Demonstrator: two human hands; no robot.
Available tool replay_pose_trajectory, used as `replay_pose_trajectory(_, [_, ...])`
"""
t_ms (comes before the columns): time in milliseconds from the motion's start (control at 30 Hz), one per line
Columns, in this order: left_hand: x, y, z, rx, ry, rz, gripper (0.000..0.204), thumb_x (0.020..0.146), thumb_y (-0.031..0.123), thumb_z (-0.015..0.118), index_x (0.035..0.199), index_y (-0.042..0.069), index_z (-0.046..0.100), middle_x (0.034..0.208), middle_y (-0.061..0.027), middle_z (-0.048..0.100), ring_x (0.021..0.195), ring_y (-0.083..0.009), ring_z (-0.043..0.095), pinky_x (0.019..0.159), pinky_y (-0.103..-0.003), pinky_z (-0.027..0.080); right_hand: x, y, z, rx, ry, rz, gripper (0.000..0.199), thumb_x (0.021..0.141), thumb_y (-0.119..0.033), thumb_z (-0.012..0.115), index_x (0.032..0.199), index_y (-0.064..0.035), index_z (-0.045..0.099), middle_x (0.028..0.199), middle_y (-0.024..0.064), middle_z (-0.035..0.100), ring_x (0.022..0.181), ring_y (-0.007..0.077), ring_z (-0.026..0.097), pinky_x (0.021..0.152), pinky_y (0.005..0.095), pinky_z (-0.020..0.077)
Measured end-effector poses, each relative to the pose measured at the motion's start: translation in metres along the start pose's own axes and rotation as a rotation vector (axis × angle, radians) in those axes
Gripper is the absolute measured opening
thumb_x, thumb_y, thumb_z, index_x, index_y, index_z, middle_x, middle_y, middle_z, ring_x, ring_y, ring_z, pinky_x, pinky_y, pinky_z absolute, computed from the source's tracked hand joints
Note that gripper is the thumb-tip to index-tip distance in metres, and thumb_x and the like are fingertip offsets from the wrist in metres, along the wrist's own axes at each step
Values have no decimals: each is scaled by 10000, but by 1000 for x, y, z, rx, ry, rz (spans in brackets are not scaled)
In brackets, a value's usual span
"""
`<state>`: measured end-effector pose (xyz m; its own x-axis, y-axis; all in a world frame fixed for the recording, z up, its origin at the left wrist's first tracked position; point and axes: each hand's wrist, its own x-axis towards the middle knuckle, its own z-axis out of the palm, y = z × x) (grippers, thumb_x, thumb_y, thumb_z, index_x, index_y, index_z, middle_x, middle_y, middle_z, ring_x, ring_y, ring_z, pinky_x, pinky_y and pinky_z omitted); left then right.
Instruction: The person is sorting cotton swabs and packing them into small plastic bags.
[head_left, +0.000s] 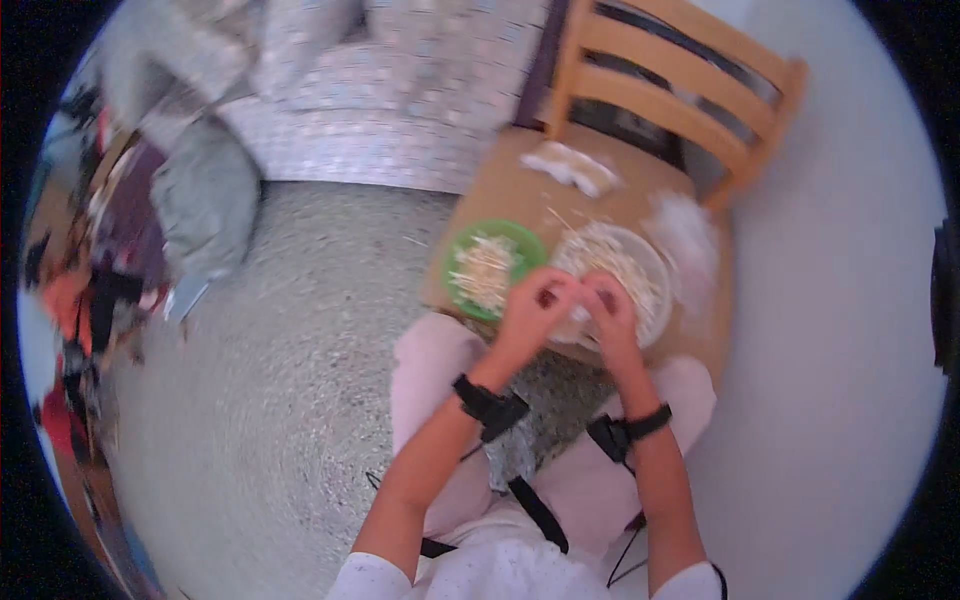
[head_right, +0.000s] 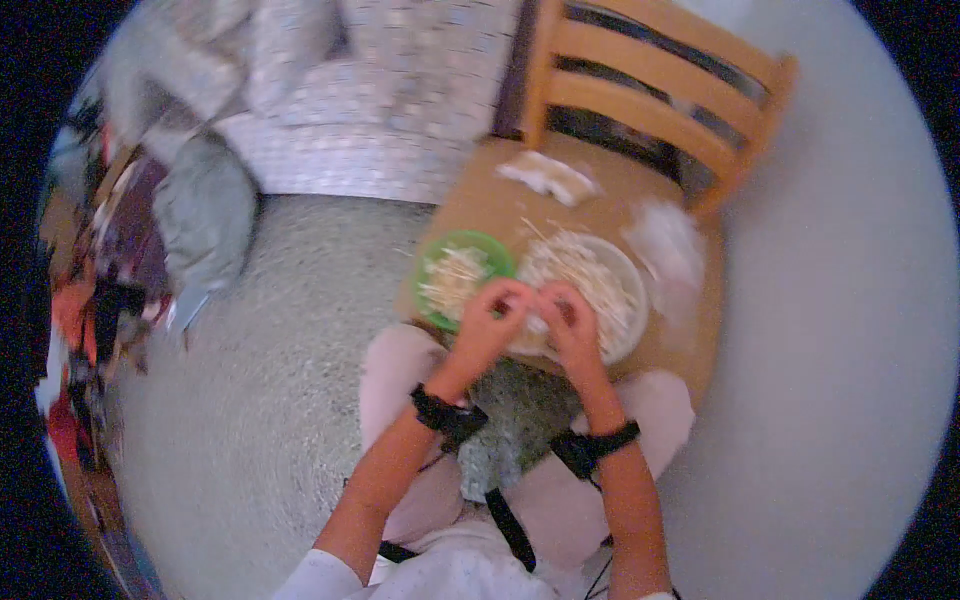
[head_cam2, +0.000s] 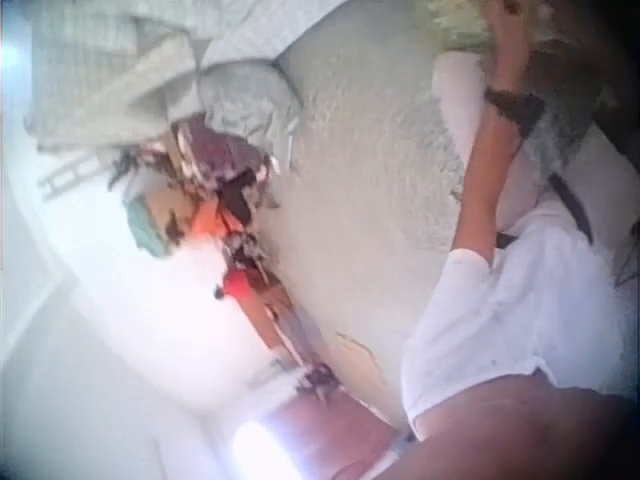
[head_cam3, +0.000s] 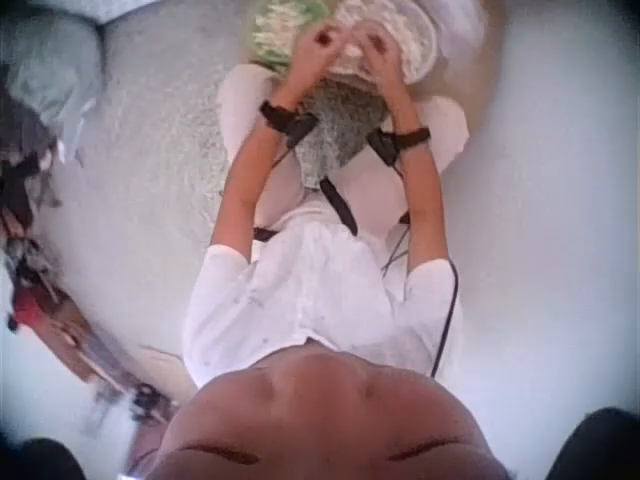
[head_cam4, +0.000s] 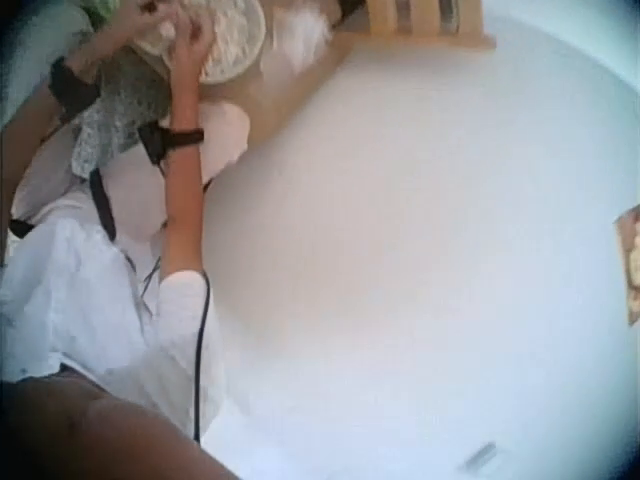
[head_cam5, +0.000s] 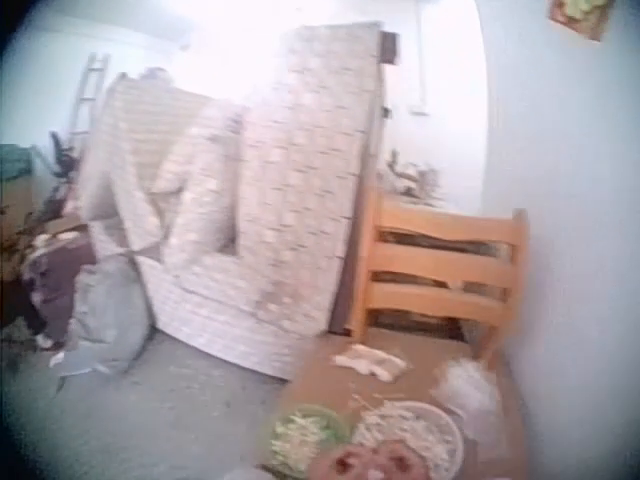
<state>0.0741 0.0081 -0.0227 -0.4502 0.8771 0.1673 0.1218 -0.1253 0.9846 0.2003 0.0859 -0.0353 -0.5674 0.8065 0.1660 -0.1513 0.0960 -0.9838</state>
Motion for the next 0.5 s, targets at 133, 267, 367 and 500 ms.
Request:
replay_pose_trajectory(133, [14, 0, 4, -41, -55, 72, 110, 824, 96, 662, 904, 27, 631, 833, 3, 602, 734, -61, 522, 655, -216, 438, -1, -10, -8, 119, -25, -57, 109, 879, -114, 627, 926, -33, 572, 963, 17, 565, 910, 101, 528, 819, 249, 432])
replay_pose_trajectory(267, [29, 8, 6, -25, -192, 63, 107, 811, 100, 670, 879, 21, 648, 789, 17, 607, 708, -51, 509, 643, -208, 426, -2, -23, -24, 51, 76, -172, 106, 870, -99, 640, 920, -32, 575, 969, 22, 572, 927, 100, 524, 822, 246, 431])
replay_pose_trajectory(367, [26, 8, 7, 4, -241, 86, 98, 802, 101, 672, 864, 26, 657, 758, 20, 604, 685, -50, 498, 636, -205, 419, -12, -25, -28, 94, 118, -74, 117, 867, -108, 646, 925, -32, 579, 953, 24, 582, 931, 103, 532, 827, 254, 441])
replay_pose_trajectory(500, [24, 4, 7, 83, -227, 127, 83, 786, 83, 666, 852, 34, 658, 729, 20, 590, 650, -51, 482, 619, -203, 412, -24, -27, -29, 50, 179, -59, 114, 867, -111, 647, 921, -35, 582, 920, 18, 589, 916, 106, 550, 827, 259, 453])
